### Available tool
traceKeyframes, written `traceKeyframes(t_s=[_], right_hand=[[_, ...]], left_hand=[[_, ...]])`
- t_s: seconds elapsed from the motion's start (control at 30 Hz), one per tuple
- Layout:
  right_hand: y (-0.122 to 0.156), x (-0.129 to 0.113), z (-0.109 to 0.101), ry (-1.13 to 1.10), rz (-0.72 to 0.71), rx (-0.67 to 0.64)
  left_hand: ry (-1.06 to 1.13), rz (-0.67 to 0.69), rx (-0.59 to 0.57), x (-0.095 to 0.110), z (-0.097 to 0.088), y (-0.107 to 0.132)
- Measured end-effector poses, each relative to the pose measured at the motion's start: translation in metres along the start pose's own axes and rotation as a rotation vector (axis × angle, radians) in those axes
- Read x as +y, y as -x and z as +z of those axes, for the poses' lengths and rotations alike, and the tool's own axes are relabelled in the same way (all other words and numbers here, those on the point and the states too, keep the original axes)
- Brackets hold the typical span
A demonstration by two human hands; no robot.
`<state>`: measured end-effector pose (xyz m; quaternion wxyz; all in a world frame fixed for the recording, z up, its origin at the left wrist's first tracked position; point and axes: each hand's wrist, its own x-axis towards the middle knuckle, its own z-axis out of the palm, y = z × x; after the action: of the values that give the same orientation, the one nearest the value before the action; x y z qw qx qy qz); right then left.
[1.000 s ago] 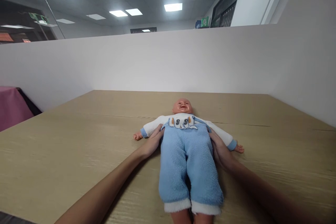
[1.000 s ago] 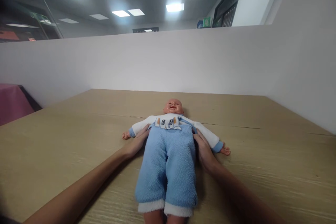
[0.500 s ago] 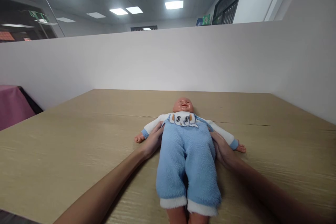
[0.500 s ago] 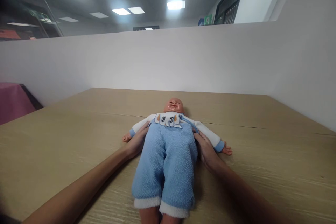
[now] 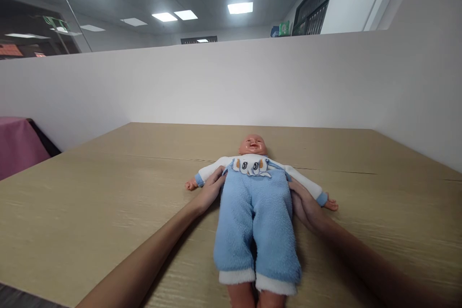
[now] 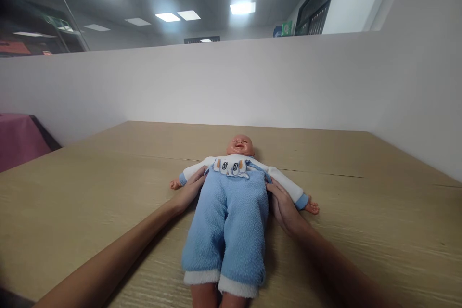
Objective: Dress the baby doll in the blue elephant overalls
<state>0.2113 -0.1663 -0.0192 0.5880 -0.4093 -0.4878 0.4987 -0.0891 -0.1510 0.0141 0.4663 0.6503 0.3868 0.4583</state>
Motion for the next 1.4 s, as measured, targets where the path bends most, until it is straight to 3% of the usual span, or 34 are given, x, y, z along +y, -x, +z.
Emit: traceKeyframes(t_s=[0.2, 0.33, 0.47, 0.63, 0.83, 0.93, 1.03, 1.17, 1.4], right_hand=[[0.001, 0.001, 0.003, -0.037, 0.049, 0.017], [0.003, -0.004, 0.000, 0.089, 0.005, 0.046], [0.000, -0.013, 0.003, 0.180, -0.129, 0.069], [-0.007, -0.012, 0.006, 0.133, -0.092, 0.013], [-0.002, -0.016, -0.014, 0.664, -0.193, -0.070], [0.000, -0.021, -0.021, 0.767, -0.299, -0.086], [0.002, -0.023, -0.020, 0.723, -0.276, -0.137], [0.003, -0.019, -0.015, 0.536, -0.123, -0.193], [-0.002, 0.001, -0.001, -0.061, 0.091, -0.026]], left_hand=[[-0.076, 0.040, 0.029, -0.006, -0.002, -0.003], [-0.085, 0.091, 0.092, -0.004, -0.002, -0.001], [-0.040, 0.121, 0.117, 0.001, 0.002, 0.003], [-0.068, 0.071, 0.138, -0.005, 0.002, 0.001], [-0.305, 0.075, 0.012, -0.009, -0.008, 0.000], [-0.458, 0.127, 0.009, -0.009, -0.012, -0.001], [-0.525, 0.134, 0.006, -0.010, -0.013, 0.000], [-0.366, 0.052, -0.034, -0.006, -0.008, 0.002], [0.033, -0.061, 0.075, -0.005, 0.006, 0.005]])
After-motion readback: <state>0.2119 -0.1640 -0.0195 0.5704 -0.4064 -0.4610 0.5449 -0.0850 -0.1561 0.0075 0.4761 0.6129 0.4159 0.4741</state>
